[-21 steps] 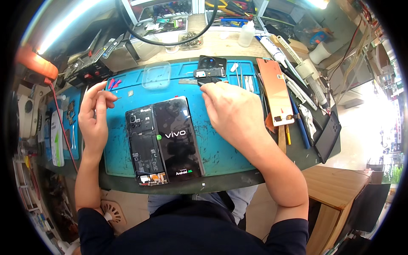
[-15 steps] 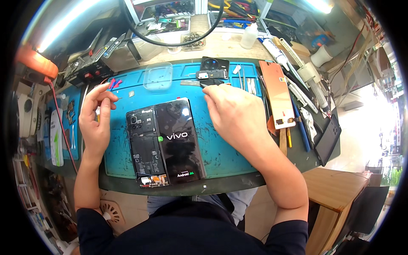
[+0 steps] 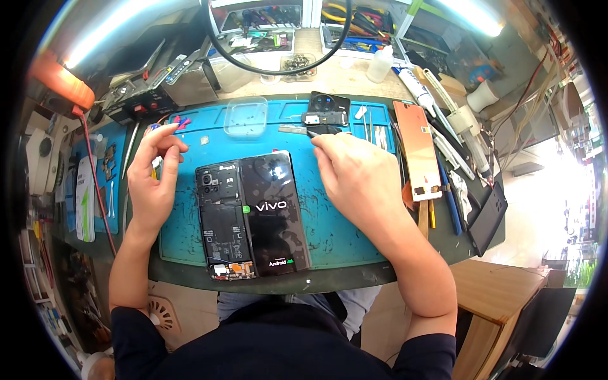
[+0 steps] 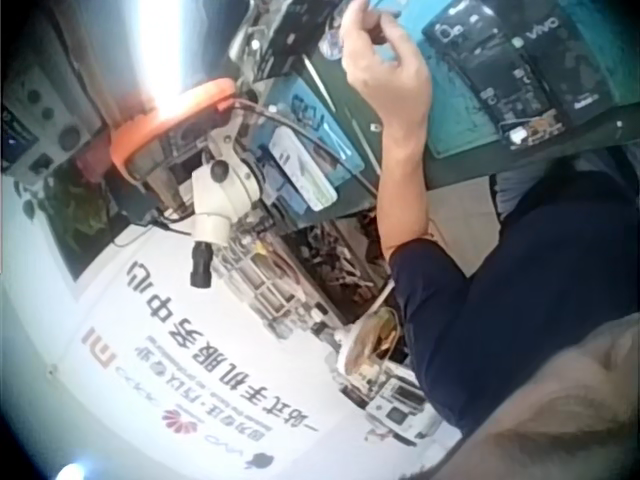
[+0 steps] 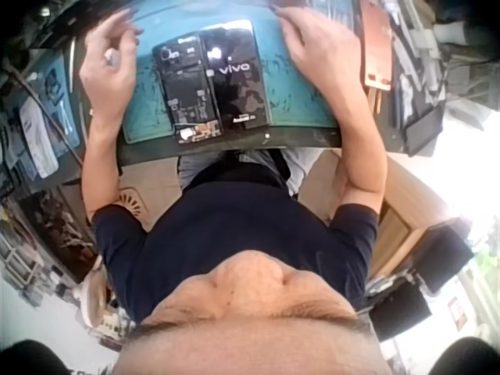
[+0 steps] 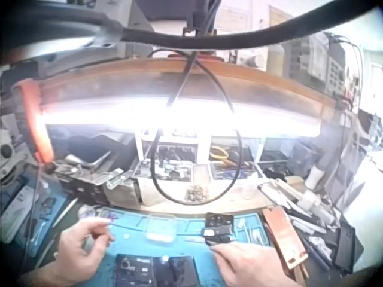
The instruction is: The person works on a disassembled smartphone, manipulating internal components and testing the screen's responsiveness. They use a small tool to adjust parts and compare the device with another phone before reattaching the back cover.
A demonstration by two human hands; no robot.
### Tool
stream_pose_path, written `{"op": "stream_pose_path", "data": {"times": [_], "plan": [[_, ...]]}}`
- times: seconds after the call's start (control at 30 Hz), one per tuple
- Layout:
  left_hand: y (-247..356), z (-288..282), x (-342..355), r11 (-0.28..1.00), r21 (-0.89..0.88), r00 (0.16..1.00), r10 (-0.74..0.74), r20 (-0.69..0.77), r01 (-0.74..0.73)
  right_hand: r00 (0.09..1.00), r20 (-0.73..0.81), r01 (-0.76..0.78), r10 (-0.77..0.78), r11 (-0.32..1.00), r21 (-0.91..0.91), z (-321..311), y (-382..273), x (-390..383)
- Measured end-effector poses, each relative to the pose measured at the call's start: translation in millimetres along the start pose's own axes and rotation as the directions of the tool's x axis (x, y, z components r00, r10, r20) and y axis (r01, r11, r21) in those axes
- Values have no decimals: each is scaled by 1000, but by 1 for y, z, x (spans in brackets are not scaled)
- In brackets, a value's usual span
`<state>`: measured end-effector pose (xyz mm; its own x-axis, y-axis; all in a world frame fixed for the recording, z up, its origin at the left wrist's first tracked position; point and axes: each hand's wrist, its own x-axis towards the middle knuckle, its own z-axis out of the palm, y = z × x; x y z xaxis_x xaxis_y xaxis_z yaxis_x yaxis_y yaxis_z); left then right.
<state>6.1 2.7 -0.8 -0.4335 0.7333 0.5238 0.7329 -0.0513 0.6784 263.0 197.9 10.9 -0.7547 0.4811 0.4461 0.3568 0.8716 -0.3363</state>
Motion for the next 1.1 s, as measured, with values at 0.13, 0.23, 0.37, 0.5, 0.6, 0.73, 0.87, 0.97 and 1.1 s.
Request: {"op": "stream_pose_path", "data": {"times": [0.13,0.23,0.37,0.5,0.6,0.73,0.87,0.97,1.1], "plan": [[1,0,0,1000,3,1000,1,-4,-1,1000,1,-7,7,1000,2,-1,0,0],[2,0,1,1000,18,1000,1,1,-1,1000,5,-12,12,1000,3,-1,-1,0],[2,0,0,999,46,1000,-10,8,10,1000,9,-15,15,1000,0,-2,-1,0],[2,1,0,999,42,1000,-15,-4,15,1000,6,-7,7,1000,-4,0,1,0],[3,0,0,999,49,1000,-23,-13,24,1000,2,4,-4,1000,-7,1,3,-1],[4,1,-1,997,75,1000,-27,-9,28,1000,11,-5,5,1000,1,0,2,0],[3,1,-1,997,62,999,-33,-5,33,999,27,-17,17,1000,0,-1,2,1],[4,1,0,998,58,1000,-26,-14,27,1000,3,4,-4,1000,7,0,3,0],[2,1,0,998,52,1000,-22,-14,22,1000,-6,9,-9,1000,17,1,5,0]]}}
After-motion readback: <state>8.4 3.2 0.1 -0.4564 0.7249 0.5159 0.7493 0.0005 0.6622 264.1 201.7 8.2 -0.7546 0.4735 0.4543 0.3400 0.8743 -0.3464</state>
